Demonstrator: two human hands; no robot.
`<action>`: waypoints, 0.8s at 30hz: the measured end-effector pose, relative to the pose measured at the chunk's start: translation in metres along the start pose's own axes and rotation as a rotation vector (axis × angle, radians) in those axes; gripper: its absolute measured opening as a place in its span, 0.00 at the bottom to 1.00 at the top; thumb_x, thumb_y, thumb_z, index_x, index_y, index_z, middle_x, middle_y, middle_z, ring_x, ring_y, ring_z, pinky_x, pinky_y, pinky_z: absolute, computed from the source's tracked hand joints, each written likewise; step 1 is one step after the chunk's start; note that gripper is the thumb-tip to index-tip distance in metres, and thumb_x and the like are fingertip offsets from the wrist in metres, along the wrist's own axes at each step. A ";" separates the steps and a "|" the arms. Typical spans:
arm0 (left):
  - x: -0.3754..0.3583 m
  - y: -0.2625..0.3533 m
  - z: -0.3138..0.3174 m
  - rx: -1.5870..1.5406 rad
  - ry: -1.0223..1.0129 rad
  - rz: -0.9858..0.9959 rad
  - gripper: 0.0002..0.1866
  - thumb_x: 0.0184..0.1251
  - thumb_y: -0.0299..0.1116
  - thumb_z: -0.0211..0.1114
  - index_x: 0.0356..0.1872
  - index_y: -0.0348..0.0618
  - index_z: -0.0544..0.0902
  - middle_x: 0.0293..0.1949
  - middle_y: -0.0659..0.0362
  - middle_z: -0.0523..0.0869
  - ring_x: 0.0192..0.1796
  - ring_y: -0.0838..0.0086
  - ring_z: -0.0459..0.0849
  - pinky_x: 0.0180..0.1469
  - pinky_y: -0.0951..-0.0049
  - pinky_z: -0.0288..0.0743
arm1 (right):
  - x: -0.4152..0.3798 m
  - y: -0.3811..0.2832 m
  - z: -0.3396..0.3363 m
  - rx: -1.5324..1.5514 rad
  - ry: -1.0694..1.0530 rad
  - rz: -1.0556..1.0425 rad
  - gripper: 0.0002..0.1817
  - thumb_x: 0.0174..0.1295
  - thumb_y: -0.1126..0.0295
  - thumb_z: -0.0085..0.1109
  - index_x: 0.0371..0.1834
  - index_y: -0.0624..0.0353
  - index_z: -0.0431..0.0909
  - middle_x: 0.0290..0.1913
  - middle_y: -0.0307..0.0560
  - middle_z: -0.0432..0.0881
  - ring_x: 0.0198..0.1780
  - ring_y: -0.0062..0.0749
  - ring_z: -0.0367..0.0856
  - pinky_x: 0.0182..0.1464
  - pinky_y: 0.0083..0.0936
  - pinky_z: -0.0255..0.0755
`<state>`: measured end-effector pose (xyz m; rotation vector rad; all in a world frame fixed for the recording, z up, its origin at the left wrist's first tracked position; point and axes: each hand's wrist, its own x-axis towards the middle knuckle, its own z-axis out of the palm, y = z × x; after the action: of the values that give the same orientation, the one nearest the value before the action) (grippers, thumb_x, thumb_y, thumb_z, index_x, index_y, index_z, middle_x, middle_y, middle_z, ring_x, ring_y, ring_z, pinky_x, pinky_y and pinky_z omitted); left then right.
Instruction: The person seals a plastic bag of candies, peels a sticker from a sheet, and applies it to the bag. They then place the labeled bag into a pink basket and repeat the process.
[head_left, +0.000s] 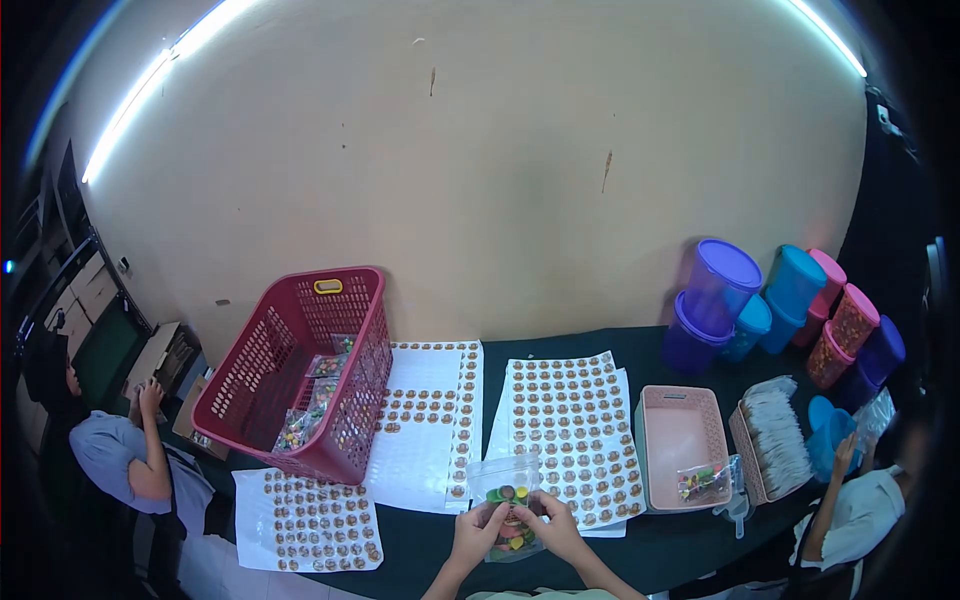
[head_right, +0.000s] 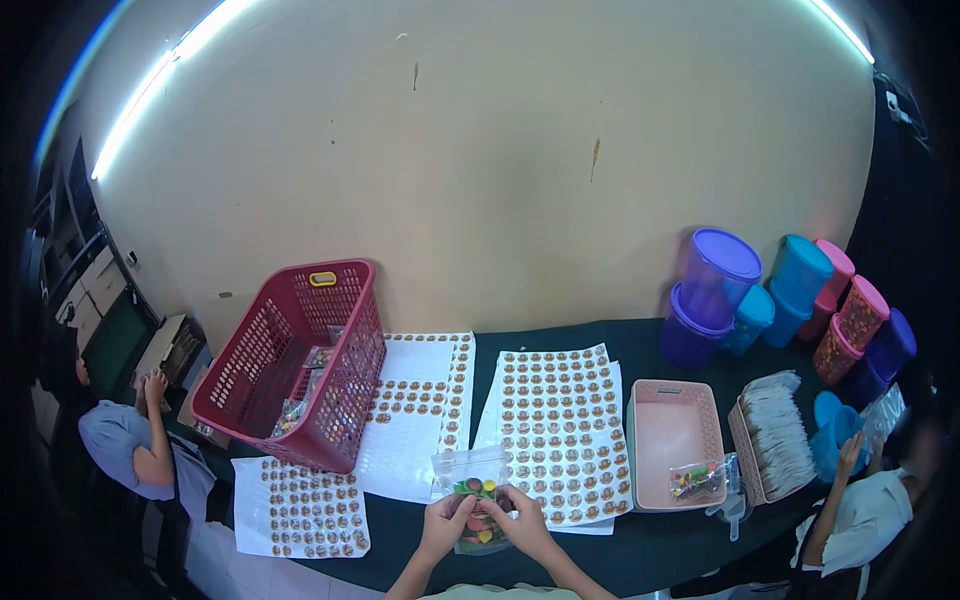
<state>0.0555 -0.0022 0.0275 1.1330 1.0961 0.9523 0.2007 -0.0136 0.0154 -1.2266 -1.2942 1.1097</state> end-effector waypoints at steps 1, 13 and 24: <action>0.000 0.000 -0.001 -0.001 0.001 0.002 0.16 0.64 0.37 0.55 0.42 0.32 0.76 0.31 0.58 0.81 0.28 0.79 0.81 0.20 0.83 0.77 | 0.000 0.001 -0.001 0.019 -0.021 0.016 0.12 0.56 0.65 0.59 0.35 0.65 0.74 0.24 0.34 0.71 0.28 0.14 0.67 0.33 0.14 0.63; -0.004 0.003 -0.008 0.012 -0.183 -0.020 0.16 0.65 0.38 0.54 0.43 0.32 0.74 0.37 0.58 0.79 0.36 0.80 0.79 0.30 0.81 0.78 | -0.004 0.007 -0.004 -0.106 0.041 -0.076 0.21 0.49 0.63 0.65 0.41 0.66 0.72 0.26 0.41 0.79 0.28 0.19 0.76 0.30 0.18 0.70; -0.001 0.000 -0.019 0.075 -0.232 0.041 0.18 0.66 0.35 0.53 0.49 0.30 0.71 0.41 0.57 0.78 0.41 0.80 0.75 0.43 0.81 0.71 | -0.003 0.012 -0.014 0.176 -0.065 0.088 0.13 0.57 0.69 0.58 0.42 0.66 0.73 0.32 0.36 0.76 0.30 0.14 0.71 0.32 0.13 0.66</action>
<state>0.0371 0.0011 0.0266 1.2964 0.9293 0.7938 0.2156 -0.0160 0.0047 -1.1331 -1.1721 1.3075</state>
